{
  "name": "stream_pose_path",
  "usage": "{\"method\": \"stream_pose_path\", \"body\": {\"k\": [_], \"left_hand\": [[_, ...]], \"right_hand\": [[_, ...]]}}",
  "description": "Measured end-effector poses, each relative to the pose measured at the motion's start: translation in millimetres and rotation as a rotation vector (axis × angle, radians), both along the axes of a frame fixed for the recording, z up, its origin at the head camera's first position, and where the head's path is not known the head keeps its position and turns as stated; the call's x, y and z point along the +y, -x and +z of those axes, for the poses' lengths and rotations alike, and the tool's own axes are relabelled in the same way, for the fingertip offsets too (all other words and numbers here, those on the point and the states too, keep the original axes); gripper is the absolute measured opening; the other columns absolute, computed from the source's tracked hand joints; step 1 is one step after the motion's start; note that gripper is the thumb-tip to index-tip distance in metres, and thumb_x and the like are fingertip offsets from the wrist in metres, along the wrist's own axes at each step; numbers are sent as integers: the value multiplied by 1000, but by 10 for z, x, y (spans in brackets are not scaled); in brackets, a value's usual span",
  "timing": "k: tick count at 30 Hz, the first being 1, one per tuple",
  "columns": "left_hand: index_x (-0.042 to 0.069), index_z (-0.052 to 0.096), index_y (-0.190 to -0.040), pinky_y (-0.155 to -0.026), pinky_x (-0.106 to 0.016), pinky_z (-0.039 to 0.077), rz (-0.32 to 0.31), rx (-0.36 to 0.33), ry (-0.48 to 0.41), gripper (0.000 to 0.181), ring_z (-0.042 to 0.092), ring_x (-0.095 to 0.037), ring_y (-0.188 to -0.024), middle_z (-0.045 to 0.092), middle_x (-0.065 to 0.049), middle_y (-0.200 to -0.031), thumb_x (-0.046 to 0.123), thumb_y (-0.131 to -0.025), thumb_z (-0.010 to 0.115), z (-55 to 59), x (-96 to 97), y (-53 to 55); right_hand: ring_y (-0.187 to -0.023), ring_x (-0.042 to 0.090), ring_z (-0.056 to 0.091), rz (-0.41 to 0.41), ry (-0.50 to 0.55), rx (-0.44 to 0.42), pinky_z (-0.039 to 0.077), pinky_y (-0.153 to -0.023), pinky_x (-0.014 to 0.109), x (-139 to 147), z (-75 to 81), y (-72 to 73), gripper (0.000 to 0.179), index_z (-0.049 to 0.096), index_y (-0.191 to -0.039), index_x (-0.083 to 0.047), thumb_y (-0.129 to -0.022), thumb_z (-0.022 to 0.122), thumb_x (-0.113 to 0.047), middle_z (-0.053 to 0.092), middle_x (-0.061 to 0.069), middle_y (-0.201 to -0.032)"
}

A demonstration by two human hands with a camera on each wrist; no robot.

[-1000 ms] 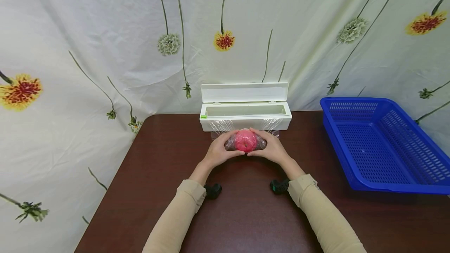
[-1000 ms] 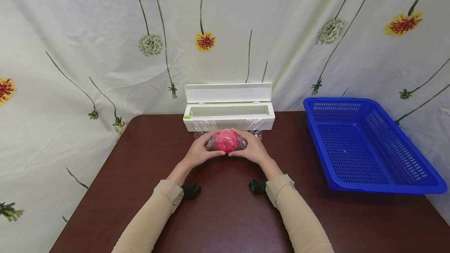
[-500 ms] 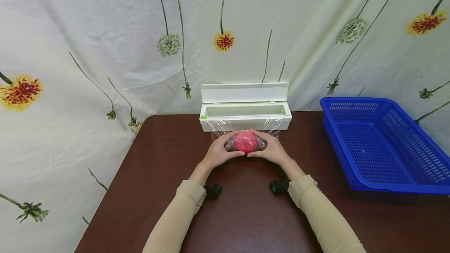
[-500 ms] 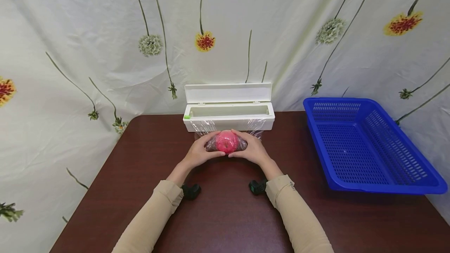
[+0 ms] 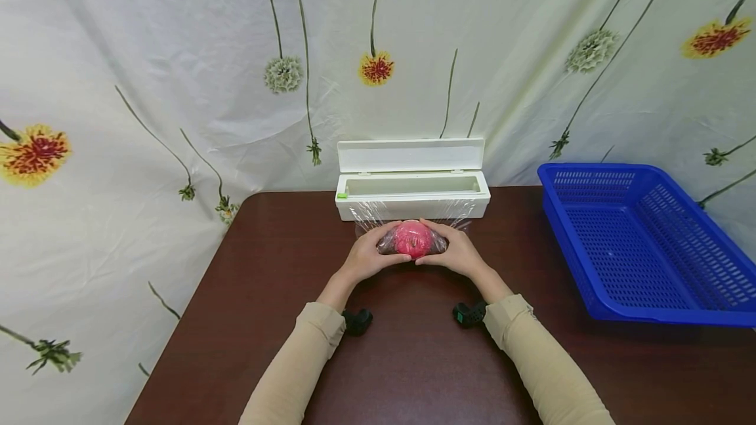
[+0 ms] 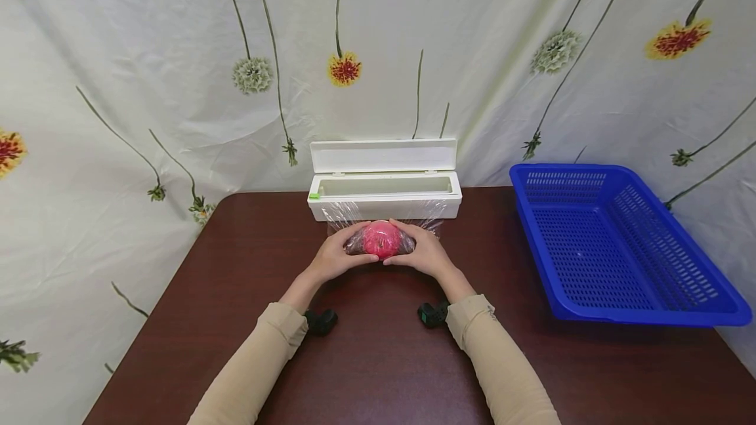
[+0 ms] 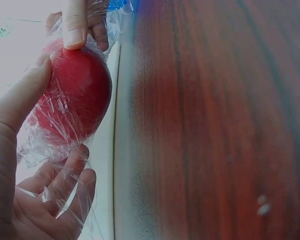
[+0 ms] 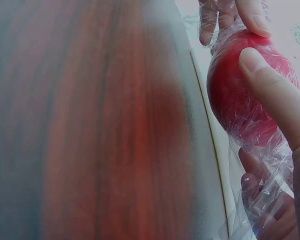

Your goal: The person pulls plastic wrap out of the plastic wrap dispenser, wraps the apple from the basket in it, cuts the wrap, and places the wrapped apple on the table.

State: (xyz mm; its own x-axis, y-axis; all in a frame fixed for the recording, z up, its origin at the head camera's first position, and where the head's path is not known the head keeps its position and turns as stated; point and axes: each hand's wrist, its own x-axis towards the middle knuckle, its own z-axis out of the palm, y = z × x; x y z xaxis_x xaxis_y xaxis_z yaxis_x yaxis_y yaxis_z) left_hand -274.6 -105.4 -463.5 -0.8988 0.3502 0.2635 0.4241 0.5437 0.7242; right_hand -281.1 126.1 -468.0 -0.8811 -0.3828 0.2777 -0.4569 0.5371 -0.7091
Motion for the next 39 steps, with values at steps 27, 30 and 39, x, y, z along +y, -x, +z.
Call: {"method": "stream_pose_path", "body": {"k": [27,30,39], "left_hand": [[22,49,-138,-99,-47,39,1,-60,34,72,50,-23,-118,53,-5,-132,48,-76,74,-16,-14,-8],[22,49,-138,-99,-45,38,4,-66,40,70,49,-22,-119,53,-4,-132,48,-77,73,-16,-13,-4],[18,46,-140,-101,-46,36,3,-73,64,71,47,-23,-122,51,-6,-135,50,-81,67,-50,-8,6]], "right_hand": [[-116,26,53,15,27,-34,41,-97,48,0,-80,24,82,50,-138,-17,-67,83,-42,55,8,-132],[-116,26,53,17,27,-29,41,-97,47,2,-88,32,81,50,-137,-16,-67,83,-42,55,8,-131],[-112,25,56,13,39,-35,44,-94,45,-9,-105,49,79,52,-135,-14,-67,83,-40,58,8,-127]]}}
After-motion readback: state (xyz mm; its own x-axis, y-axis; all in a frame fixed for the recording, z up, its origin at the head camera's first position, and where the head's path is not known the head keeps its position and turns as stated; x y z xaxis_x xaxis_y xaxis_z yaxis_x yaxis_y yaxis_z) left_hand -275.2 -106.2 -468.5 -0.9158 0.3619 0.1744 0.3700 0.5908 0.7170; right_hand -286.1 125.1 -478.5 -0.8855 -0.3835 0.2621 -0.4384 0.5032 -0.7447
